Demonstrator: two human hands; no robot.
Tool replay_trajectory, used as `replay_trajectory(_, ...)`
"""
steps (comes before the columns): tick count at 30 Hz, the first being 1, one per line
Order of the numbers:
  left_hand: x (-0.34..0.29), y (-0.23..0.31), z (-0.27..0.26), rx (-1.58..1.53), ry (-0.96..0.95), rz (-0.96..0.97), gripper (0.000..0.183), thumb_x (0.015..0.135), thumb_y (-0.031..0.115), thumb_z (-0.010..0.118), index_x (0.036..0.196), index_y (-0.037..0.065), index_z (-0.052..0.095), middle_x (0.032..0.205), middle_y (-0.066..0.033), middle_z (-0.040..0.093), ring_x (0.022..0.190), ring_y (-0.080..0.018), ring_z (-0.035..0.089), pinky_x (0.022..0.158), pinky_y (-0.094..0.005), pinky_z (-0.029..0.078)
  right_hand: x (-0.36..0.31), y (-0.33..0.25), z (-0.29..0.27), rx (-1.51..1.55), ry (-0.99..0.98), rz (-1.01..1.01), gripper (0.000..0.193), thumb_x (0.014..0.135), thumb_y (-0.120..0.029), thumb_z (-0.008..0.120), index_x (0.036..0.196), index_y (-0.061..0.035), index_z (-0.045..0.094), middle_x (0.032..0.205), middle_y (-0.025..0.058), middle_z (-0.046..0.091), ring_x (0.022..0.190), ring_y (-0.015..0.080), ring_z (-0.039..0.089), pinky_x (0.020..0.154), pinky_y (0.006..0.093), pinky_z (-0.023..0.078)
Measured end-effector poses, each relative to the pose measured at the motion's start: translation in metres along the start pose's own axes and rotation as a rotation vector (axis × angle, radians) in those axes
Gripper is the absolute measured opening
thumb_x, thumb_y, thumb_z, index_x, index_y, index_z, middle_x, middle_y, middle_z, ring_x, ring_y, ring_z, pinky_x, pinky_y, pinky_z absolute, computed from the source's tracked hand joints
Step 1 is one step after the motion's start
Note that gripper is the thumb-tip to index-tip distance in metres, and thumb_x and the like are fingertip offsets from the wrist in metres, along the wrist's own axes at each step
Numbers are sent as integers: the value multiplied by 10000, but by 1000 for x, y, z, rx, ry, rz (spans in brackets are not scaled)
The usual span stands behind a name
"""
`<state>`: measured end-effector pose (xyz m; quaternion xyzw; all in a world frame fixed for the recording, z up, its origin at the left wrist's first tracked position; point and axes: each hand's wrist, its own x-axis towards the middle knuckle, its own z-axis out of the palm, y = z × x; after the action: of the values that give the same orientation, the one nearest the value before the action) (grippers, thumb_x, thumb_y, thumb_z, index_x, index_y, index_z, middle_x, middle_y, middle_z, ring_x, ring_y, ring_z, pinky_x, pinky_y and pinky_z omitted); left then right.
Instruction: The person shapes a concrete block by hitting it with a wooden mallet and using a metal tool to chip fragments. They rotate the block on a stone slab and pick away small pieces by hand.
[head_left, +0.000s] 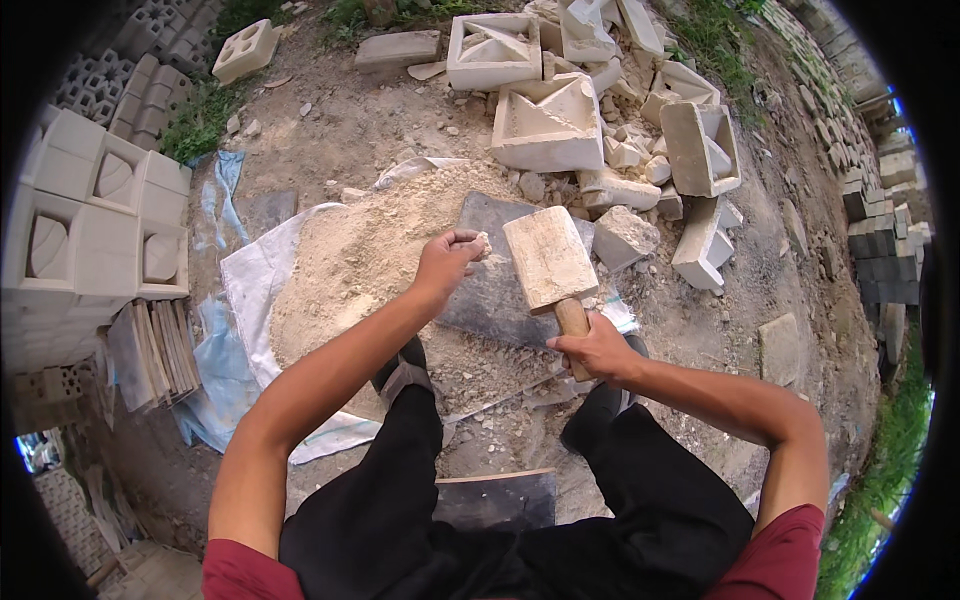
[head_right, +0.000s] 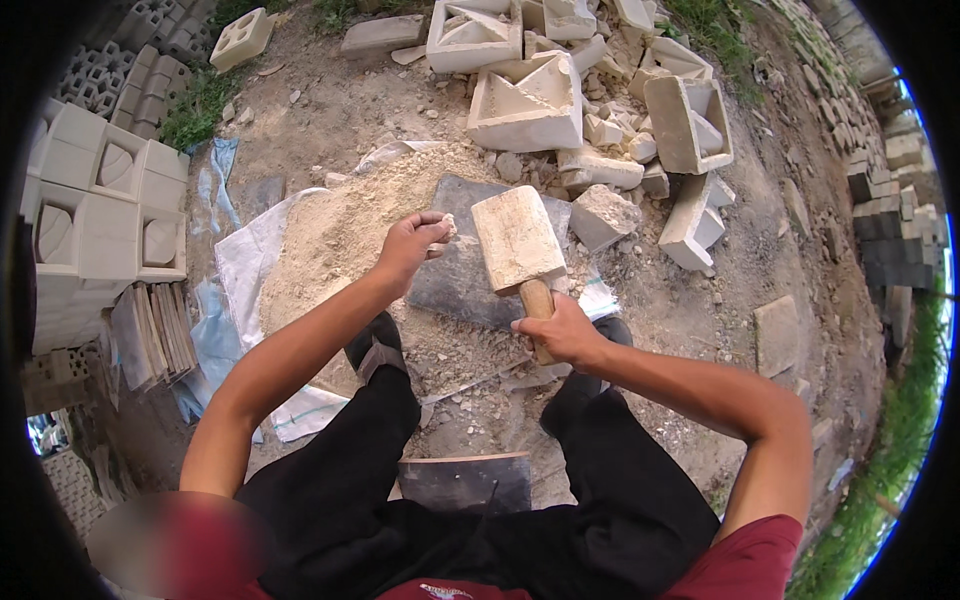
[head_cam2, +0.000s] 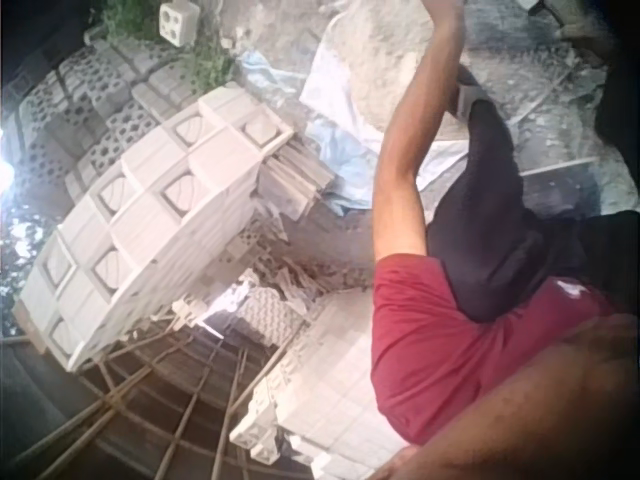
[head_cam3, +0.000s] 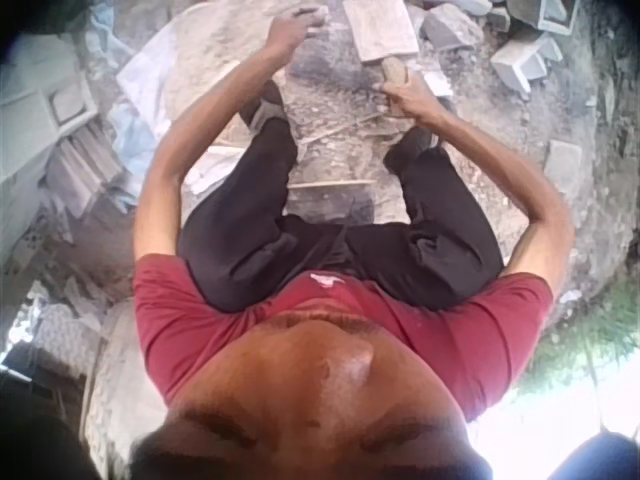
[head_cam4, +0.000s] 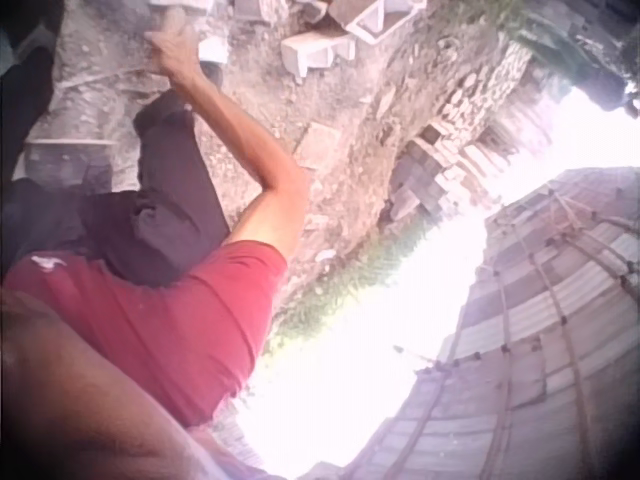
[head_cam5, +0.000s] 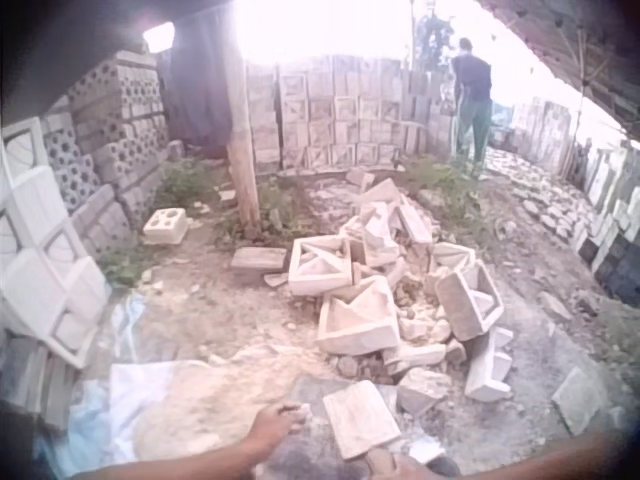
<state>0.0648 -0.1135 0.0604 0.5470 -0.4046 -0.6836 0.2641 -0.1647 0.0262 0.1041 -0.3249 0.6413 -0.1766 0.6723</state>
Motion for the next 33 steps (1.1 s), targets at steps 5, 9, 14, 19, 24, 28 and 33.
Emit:
replay_trajectory(5,-1,-12,35,552,-344,247,208,838,181,698,983,34,677,867,-73,704,779,-164,654,727,-295,498,-10,19,-58,-240,266,-430,551,824,-355,697,1145,60,527,875,143,646,757,223,640,693,347,505)
replay_trajectory(9,5,-29,61,678,-370,365,200,820,177,703,971,47,691,912,-107,697,845,-202,660,763,-311,500,-11,15,-73,-260,168,-93,500,775,-308,711,1092,48,559,803,124,635,742,219,629,684,337,493)
replay_trajectory(14,8,-46,54,794,-212,630,246,820,143,669,1037,29,645,919,-126,658,811,-245,634,759,-336,501,-2,35,-83,-487,228,-285,441,731,-234,663,1070,33,572,800,164,649,735,267,646,688,363,500)
replay_trajectory(19,6,-45,34,670,-171,389,279,822,114,635,1082,19,602,901,-132,648,805,-257,635,760,-345,505,-5,22,-69,-525,266,-402,401,715,-203,639,1050,13,597,867,222,663,828,388,651,739,398,507)
replay_trajectory(24,3,-53,32,641,-251,367,283,846,152,651,1102,38,618,924,-118,660,783,-206,619,732,-342,491,-4,6,-57,-537,238,-362,400,710,-234,666,995,41,612,853,222,671,809,376,661,749,393,515)
replay_trajectory(28,5,-55,50,882,-209,639,238,839,175,666,1024,25,654,939,-138,661,757,-221,625,706,-354,489,12,28,-61,-527,252,-353,429,721,-233,667,1045,40,601,897,234,668,855,370,659,783,384,509)
replay_trajectory(33,11,-59,52,741,-225,261,196,835,189,681,913,9,678,800,-120,664,702,-196,610,646,-336,476,7,26,-62,-462,253,-294,482,727,-250,680,1104,35,586,959,236,662,916,335,658,817,377,501)
